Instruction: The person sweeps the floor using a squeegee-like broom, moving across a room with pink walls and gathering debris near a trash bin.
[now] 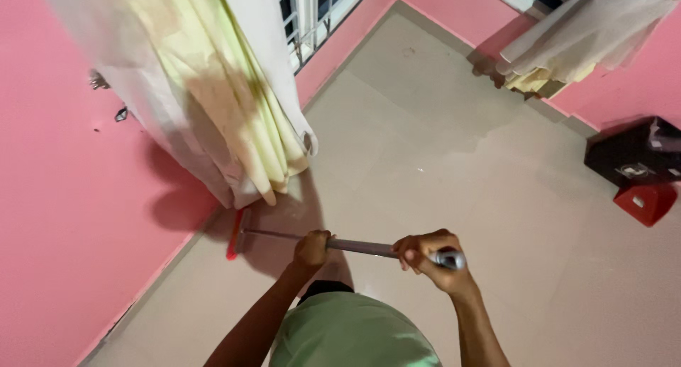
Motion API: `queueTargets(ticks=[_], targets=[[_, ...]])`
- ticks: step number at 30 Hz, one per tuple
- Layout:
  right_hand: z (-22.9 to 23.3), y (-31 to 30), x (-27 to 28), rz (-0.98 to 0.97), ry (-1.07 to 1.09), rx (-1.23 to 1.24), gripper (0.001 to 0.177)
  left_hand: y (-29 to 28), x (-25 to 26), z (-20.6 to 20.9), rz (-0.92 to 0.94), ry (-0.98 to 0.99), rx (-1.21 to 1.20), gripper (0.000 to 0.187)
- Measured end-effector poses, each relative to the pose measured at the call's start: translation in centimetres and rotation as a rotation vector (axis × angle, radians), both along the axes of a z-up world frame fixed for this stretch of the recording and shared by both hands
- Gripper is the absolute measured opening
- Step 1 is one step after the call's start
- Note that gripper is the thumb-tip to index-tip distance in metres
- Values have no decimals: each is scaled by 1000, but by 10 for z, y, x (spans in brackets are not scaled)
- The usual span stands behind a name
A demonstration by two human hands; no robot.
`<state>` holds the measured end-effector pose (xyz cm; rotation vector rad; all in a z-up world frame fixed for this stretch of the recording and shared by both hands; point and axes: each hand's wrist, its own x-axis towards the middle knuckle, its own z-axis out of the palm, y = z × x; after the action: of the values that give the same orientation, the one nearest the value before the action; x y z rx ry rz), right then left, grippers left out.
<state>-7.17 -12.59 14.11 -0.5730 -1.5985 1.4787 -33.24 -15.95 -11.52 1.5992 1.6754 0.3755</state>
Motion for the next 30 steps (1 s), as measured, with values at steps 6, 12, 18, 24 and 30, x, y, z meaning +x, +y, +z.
queueTargets(ticks=[6, 12, 18, 24, 30], targets=[[23, -3, 37, -34, -39, 70, 50, 17, 54, 13, -36, -84, 132, 20], [74, -16, 79, -135, -14, 140, 45, 32, 126, 77, -289, -117, 230, 19], [77, -26, 84, -116, 91, 173, 45, 15, 114, 96, -293, -30, 179, 18], [27, -41, 59, -124, -2, 149, 48, 0, 68, 30, -138, 61, 112, 20], [33, -70, 118, -288, -121, 146, 46, 10, 146, -1, -242, -63, 230, 19]])
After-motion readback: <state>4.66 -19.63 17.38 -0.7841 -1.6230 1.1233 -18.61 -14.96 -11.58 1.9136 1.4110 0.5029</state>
